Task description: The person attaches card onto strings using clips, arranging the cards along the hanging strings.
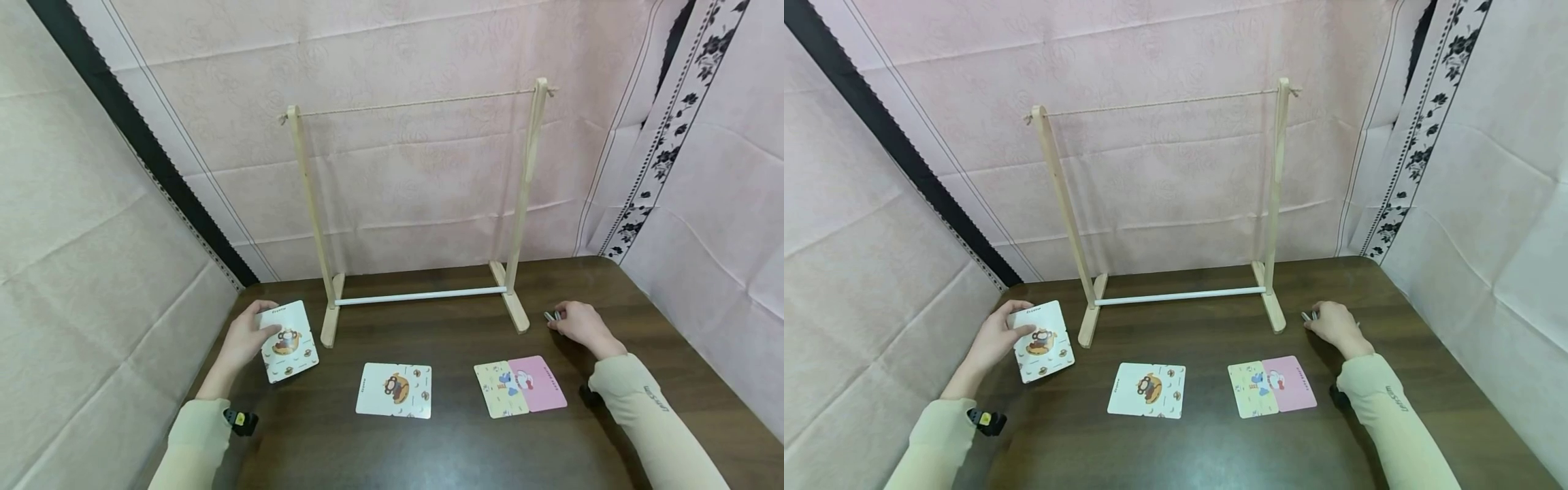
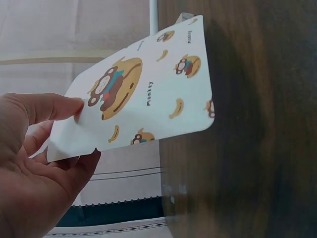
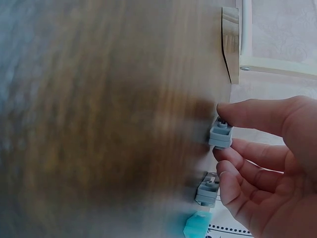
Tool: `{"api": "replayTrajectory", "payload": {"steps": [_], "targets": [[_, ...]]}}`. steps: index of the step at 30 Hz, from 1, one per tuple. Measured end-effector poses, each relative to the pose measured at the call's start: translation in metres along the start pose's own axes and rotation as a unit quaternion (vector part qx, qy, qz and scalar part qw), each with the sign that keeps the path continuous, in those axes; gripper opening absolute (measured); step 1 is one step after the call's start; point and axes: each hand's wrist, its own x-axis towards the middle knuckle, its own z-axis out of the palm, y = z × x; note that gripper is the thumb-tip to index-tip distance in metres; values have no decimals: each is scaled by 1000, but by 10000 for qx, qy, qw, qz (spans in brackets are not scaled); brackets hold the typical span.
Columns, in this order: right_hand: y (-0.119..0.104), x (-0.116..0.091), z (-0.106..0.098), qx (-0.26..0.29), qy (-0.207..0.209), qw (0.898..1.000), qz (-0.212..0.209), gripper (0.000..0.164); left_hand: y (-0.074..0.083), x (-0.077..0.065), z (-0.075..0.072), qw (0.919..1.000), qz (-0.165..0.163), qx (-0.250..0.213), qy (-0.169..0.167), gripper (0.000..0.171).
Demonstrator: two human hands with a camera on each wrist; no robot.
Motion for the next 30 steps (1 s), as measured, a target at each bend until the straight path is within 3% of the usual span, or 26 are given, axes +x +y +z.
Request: {"api": "replayTrajectory", "payload": {"steps": [14,26,30], "targets": [[-4,-2,-7,47,8,10000,30,47,7,5,-8,9978,600,136,230,38],[-9,-3,-12,171,-2,9999,-21,47,21,12,-17,9990,352,112,235,37],[-11,-2,-12,327,-75,9994,24,49,24,15,-20,9987,404,88,293,36]]}}
